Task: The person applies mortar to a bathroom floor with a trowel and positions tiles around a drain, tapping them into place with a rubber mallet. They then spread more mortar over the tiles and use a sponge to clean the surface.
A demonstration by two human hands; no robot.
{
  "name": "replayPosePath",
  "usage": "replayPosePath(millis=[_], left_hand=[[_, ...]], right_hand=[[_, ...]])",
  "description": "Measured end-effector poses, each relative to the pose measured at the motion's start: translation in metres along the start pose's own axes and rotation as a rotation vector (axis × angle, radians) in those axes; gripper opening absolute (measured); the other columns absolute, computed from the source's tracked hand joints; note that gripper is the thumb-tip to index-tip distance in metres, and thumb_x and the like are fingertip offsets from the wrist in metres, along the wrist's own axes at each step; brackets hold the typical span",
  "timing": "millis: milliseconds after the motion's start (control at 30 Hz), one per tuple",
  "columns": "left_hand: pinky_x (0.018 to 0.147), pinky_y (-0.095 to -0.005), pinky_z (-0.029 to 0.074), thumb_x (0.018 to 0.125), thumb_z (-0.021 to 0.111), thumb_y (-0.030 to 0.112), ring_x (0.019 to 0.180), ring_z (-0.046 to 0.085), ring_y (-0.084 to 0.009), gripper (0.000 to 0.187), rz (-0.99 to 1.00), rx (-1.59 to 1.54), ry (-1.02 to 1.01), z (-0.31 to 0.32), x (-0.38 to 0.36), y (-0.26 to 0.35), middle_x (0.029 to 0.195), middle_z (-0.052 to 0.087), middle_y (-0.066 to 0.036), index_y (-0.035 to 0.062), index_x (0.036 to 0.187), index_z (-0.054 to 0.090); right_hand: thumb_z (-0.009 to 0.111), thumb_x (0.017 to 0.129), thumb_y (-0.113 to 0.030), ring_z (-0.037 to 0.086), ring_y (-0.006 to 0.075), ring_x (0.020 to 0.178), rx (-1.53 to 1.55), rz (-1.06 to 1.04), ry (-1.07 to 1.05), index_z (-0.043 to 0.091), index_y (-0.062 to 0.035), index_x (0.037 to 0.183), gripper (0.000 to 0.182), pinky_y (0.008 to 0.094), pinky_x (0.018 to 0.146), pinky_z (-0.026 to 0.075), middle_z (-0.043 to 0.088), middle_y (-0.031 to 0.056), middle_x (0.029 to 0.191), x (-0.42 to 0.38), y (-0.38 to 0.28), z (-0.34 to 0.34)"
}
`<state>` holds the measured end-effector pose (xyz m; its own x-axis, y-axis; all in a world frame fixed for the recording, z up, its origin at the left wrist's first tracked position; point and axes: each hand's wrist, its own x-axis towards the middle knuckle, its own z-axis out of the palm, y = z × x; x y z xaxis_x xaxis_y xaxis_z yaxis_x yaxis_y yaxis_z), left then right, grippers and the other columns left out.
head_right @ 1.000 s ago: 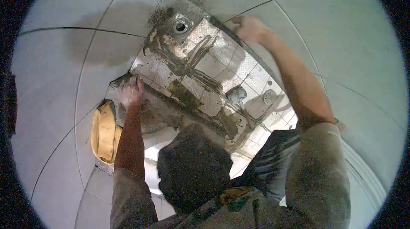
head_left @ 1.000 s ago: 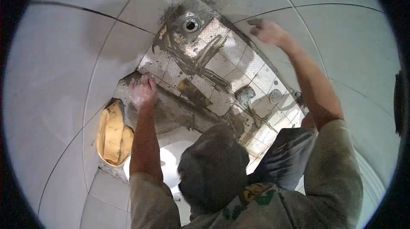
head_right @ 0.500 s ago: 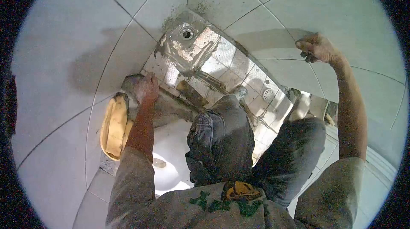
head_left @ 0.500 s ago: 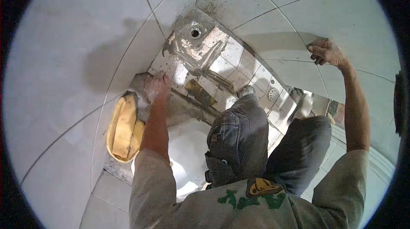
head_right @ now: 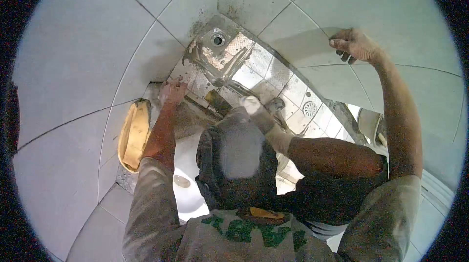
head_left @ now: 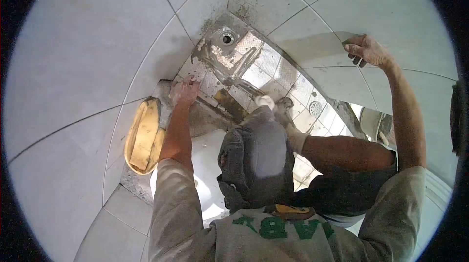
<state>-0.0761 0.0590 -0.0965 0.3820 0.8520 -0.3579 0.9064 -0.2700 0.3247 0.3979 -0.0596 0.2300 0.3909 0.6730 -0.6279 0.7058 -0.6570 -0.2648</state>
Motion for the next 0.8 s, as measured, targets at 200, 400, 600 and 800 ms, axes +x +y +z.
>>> replayPosePath(millis=[200,400,600,800], left_hand=[[0.109,-0.0407,0.031,0.093,0.044,0.046,0.106,0.063,-0.024,0.046,0.141,0.323,-0.085,-0.006,-0.018,-0.002,0.106,0.07,-0.01,0.0142,0.119,0.063],[0.109,-0.0404,0.032,0.094,0.043,0.044,0.104,0.064,-0.025,0.043,0.147,0.35,-0.059,0.01,-0.016,-0.011,0.107,0.069,-0.013,0.0137,0.116,0.065],[0.108,-0.0405,0.033,0.095,0.041,0.043,0.105,0.063,-0.0262,0.043,0.031,0.207,-0.157,-0.014,-0.019,0.004,0.109,0.068,-0.014,0.0122,0.115,0.065],[0.105,-0.0434,0.034,0.096,0.036,0.042,0.11,0.06,-0.0267,0.046,0.099,0.196,-0.008,0.011,-0.017,-0.01,0.114,0.066,-0.013,0.0115,0.116,0.064]], right_hand=[[0.06,0.091,-0.034,0.059,0.0138,0.064,-0.044,0.011,-0.032,0.064,-0.0015,0.111,0.038,0.0282,0.053,0.051,0.061,0.0041,0.078,0.006,0.006,0.0],[0.062,0.09,-0.03,0.06,0.0147,0.065,-0.071,-0.026,-0.02,0.062,0.0006,0.114,0.038,0.029,0.054,0.049,0.065,0.008,0.08,0.012,0.01,0.002],[0.063,0.09,-0.027,0.058,0.0153,0.066,-0.052,-0.057,-0.088,0.059,0.0064,0.114,0.041,0.0303,0.061,0.05,0.065,0.0083,0.081,0.016,0.005,0.003],[0.061,0.092,-0.027,0.055,0.0139,0.069,0.021,-0.137,-0.082,0.059,0.004,0.116,0.04,0.0287,0.062,0.048,0.064,0.0081,0.087,0.029,0.038,0.006]])
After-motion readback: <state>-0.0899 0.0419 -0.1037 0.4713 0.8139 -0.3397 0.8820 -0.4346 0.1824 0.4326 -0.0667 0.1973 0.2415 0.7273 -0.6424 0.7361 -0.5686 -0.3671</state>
